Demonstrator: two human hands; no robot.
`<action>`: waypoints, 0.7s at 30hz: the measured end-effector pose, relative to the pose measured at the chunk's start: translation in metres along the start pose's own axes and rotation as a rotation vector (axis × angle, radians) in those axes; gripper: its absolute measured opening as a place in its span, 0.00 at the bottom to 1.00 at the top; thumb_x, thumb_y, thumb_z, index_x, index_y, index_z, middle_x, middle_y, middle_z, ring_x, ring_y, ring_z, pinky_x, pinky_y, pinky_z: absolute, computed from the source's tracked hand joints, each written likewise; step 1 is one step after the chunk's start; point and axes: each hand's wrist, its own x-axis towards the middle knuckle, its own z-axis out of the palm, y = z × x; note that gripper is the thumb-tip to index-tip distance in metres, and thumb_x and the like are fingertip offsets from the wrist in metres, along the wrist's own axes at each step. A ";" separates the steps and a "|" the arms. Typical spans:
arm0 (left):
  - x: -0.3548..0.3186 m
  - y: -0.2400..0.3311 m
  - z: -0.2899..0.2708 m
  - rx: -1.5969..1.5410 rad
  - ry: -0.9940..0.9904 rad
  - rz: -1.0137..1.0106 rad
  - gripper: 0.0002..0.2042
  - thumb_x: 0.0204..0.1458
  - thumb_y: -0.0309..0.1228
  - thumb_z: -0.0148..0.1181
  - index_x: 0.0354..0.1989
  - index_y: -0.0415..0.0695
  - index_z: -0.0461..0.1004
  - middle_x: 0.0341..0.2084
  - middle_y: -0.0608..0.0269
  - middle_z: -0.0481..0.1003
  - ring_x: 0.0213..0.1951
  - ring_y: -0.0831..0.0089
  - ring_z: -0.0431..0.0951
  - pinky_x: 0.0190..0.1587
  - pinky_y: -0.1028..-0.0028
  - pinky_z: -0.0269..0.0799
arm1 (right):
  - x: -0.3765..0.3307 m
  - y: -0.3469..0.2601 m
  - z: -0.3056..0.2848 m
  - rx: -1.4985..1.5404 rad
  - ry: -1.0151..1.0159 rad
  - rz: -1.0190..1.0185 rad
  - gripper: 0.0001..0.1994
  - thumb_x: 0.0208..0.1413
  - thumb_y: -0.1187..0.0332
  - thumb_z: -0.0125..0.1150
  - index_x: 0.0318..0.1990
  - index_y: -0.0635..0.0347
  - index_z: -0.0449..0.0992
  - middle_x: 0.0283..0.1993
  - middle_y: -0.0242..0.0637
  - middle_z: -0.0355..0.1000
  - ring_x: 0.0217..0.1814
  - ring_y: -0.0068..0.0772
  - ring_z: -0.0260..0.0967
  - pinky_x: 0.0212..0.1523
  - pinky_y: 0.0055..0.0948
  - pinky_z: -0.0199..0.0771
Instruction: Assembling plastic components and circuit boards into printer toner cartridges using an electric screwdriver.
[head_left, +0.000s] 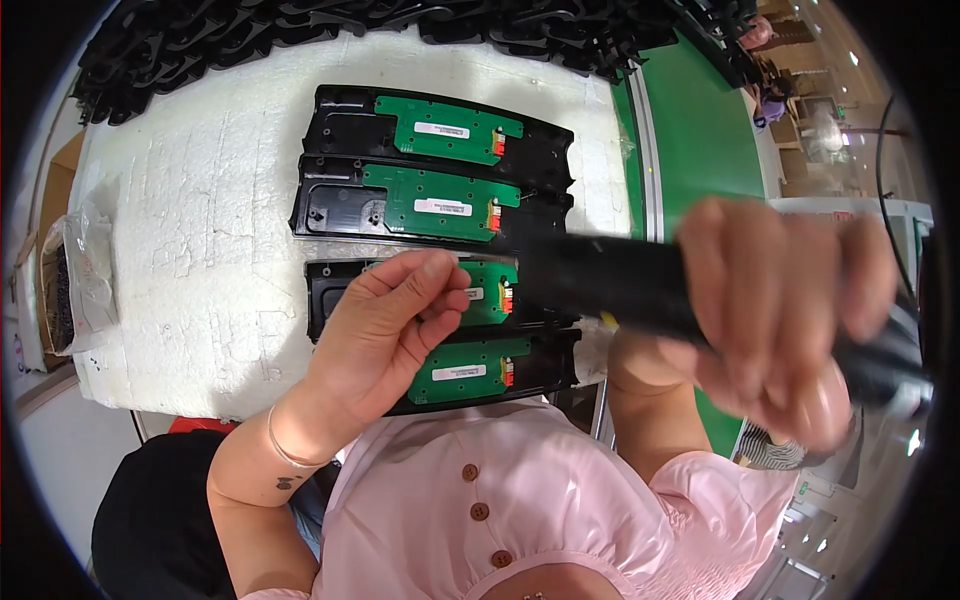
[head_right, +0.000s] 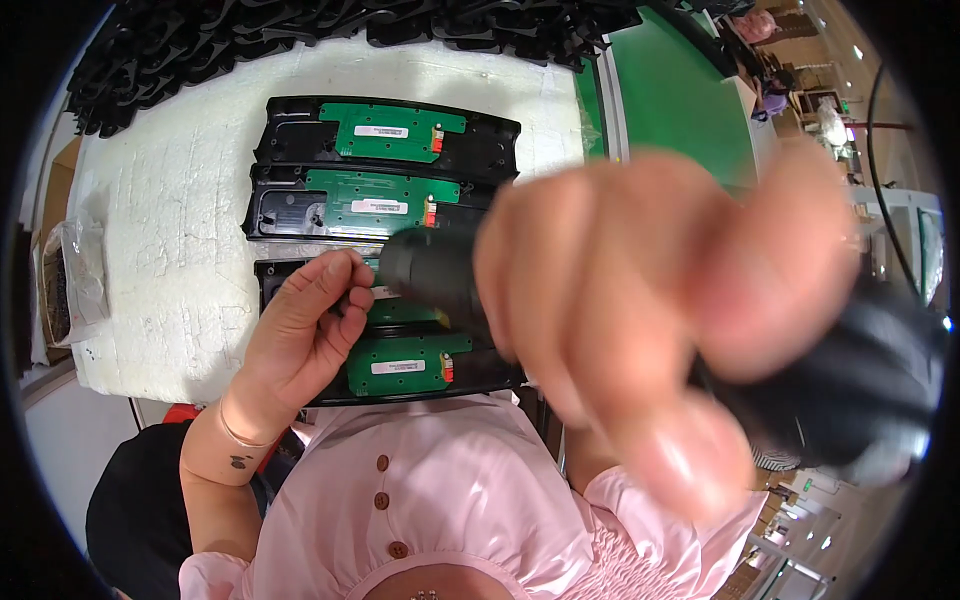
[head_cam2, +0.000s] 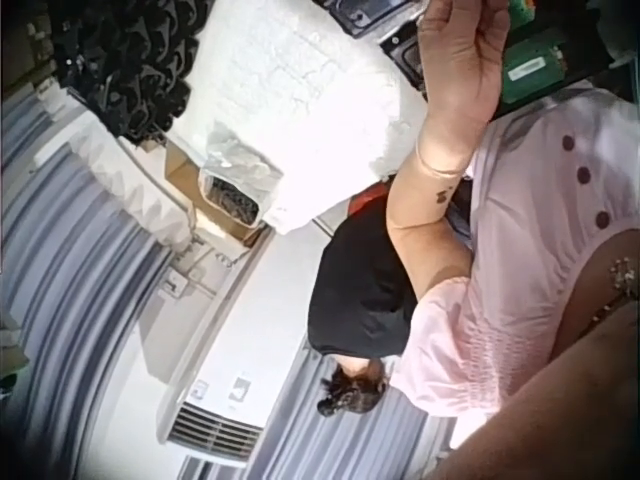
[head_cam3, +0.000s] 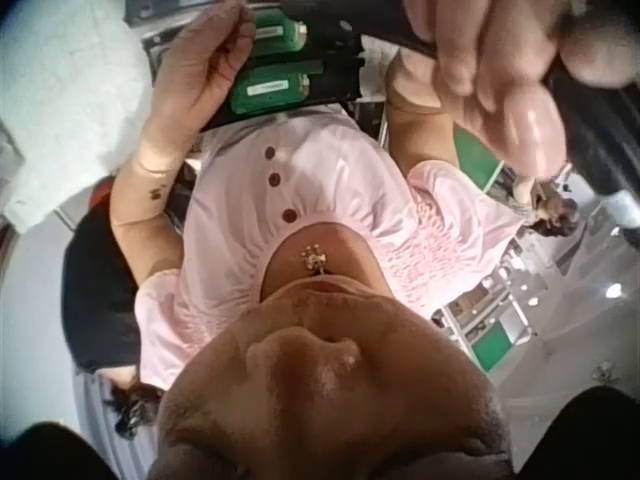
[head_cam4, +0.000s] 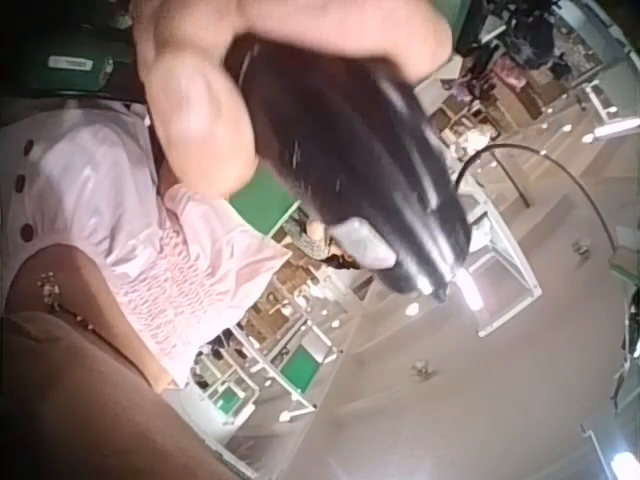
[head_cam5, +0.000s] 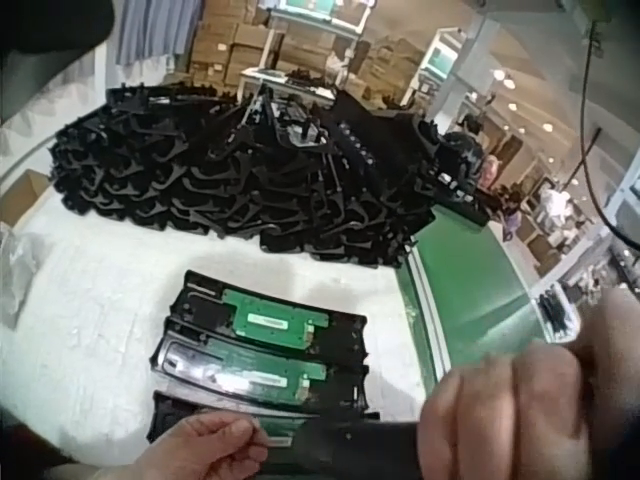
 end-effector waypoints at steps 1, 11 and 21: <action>0.000 -0.002 0.000 -0.012 -0.005 -0.006 0.07 0.54 0.29 0.52 0.37 0.40 0.72 0.31 0.65 0.74 0.32 0.81 0.75 0.34 0.85 0.74 | -0.005 0.000 0.012 0.082 0.133 -0.100 0.17 0.31 0.82 0.52 0.32 0.54 0.62 0.17 0.19 0.67 0.16 0.12 0.64 0.25 0.10 0.66; -0.004 -0.012 -0.006 -0.182 -0.208 -0.056 0.12 0.55 0.36 0.50 0.39 0.40 0.70 0.34 0.62 0.73 0.33 0.79 0.74 0.38 0.82 0.73 | -0.006 -0.001 0.013 0.026 -0.074 -0.021 0.15 0.36 0.76 0.66 0.30 0.53 0.64 0.15 0.20 0.67 0.15 0.12 0.64 0.22 0.09 0.68; -0.017 -0.013 0.009 0.007 -0.013 -0.128 0.17 0.59 0.29 0.38 0.52 0.29 0.59 0.47 0.48 0.66 0.53 0.62 0.66 0.56 0.72 0.62 | -0.001 0.062 -0.007 -0.429 0.203 0.173 0.16 0.38 0.73 0.47 0.40 0.61 0.61 0.16 0.27 0.55 0.16 0.20 0.51 0.23 0.25 0.57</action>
